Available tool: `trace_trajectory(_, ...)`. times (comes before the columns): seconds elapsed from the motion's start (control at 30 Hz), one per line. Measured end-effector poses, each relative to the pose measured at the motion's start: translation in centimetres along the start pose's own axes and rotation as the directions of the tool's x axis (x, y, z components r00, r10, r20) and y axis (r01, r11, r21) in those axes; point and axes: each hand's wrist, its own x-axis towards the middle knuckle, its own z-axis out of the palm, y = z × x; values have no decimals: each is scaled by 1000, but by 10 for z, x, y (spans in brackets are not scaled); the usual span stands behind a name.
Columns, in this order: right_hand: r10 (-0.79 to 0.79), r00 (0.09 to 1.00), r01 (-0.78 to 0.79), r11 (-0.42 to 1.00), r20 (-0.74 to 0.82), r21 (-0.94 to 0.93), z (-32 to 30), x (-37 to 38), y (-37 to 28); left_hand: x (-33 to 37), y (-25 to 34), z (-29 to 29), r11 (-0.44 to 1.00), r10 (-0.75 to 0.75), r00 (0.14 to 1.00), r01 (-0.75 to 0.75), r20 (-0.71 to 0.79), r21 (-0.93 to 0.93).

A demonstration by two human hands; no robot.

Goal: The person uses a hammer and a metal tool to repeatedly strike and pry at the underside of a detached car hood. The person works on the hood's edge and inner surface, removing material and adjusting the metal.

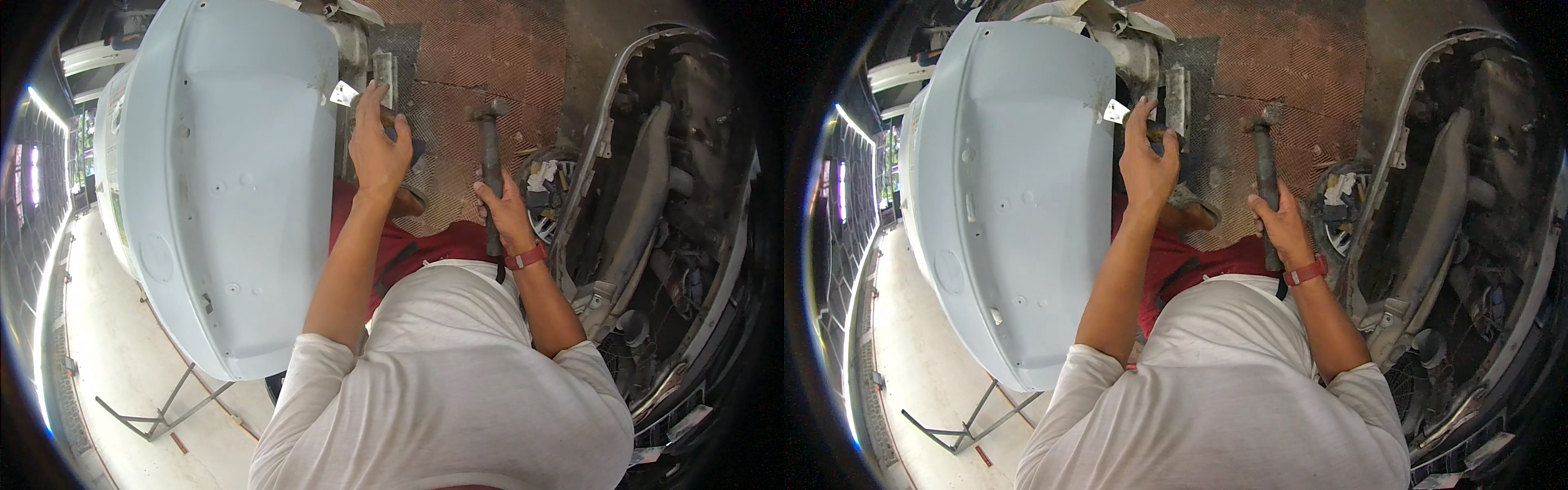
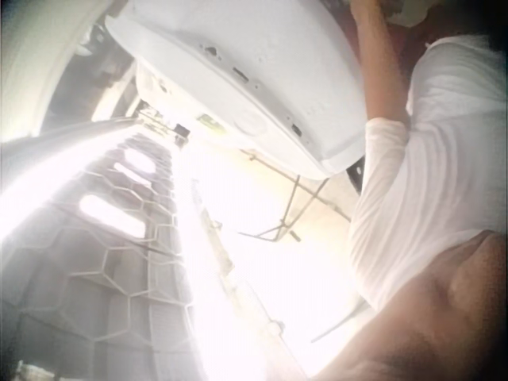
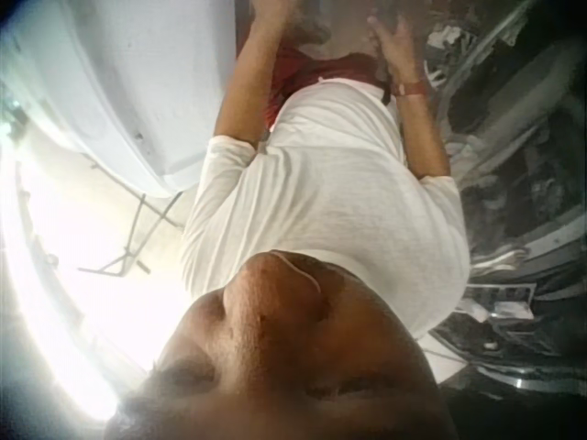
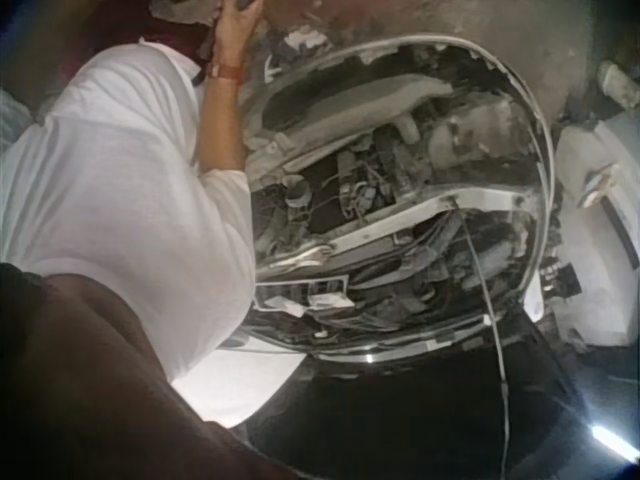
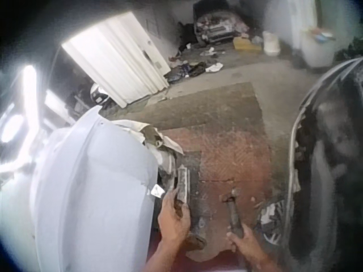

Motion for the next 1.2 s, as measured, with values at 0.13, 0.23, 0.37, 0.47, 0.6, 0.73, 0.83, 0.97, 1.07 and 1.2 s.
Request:
trace_trajectory(0.13,20,1000,-19,999,22,-25,1,2,1,-19,17,-20,993,-116,964,106,238,53)
trace_trajectory(0.23,8,999,-6,999,37,-52,2,6,-2,-28,13,-25,993,-14,955,-20,295,113)
trace_trajectory(0.37,-7,999,9,999,37,-52,1,11,-3,-29,7,-39,969,141,880,-216,454,119)
trace_trajectory(0.47,7,999,-5,999,36,-49,0,13,-5,-31,8,-44,956,132,799,-259,587,139)
trace_trajectory(0.6,39,999,-37,997,28,-65,0,13,-7,-37,6,-43,933,80,697,-303,712,192)
trace_trajectory(0.73,15,999,-13,996,31,-86,-2,17,5,-48,-1,-39,971,9,810,-147,586,188)
trace_trajectory(0.83,23,999,-21,998,32,-55,-2,16,9,-60,-31,-21,979,-186,845,203,501,21)
trace_trajectory(0.97,67,998,-66,996,17,-56,2,12,12,-51,-63,-8,470,-484,581,803,655,-365)
trace_trajectory(1.07,92,996,-92,994,0,-56,6,12,8,-27,-32,-18,133,-545,523,826,655,-548)
trace_trajectory(1.2,111,993,-110,994,30,-29,7,13,13,-13,-37,-12,108,-468,574,792,672,-601)
